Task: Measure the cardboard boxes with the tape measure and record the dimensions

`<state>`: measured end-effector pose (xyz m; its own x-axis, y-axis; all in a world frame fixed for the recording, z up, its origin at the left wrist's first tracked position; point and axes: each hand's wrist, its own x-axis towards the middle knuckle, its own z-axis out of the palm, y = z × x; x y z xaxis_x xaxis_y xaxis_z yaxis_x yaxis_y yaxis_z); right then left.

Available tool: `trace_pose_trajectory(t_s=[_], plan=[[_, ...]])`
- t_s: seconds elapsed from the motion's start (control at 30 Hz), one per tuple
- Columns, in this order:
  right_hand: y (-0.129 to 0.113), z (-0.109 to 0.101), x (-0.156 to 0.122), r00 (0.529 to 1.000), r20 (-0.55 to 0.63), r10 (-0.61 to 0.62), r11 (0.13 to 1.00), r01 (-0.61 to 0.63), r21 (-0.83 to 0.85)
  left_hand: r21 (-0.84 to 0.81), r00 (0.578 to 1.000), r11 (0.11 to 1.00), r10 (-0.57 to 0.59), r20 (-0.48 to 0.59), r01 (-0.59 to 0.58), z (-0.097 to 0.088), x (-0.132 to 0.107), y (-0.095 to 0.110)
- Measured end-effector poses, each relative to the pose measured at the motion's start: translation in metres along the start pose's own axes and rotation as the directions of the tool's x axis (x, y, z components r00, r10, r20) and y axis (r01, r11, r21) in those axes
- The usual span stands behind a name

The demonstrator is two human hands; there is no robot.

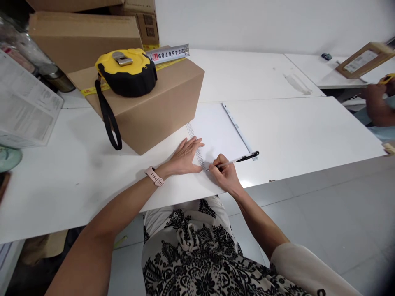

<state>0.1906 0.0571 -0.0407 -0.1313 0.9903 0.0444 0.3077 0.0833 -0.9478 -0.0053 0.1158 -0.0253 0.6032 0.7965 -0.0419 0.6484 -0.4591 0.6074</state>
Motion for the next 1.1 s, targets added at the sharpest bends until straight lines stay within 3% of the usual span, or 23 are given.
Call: trace_pose_trajectory(t_s=[0.4,1.1], plan=[[0.002,0.0001,-0.0003,0.998,-0.001,-0.064,0.996,0.064,-0.06,0.009,1.0,1.0,0.011,-0.006,-0.011,0.0011,0.0,-0.0024],[-0.0034,0.001,0.0001,0.998,-0.043,-0.046,0.996,0.042,-0.08,0.007,0.999,1.0,0.021,-0.026,-0.021,0.0038,0.0,-0.0053]])
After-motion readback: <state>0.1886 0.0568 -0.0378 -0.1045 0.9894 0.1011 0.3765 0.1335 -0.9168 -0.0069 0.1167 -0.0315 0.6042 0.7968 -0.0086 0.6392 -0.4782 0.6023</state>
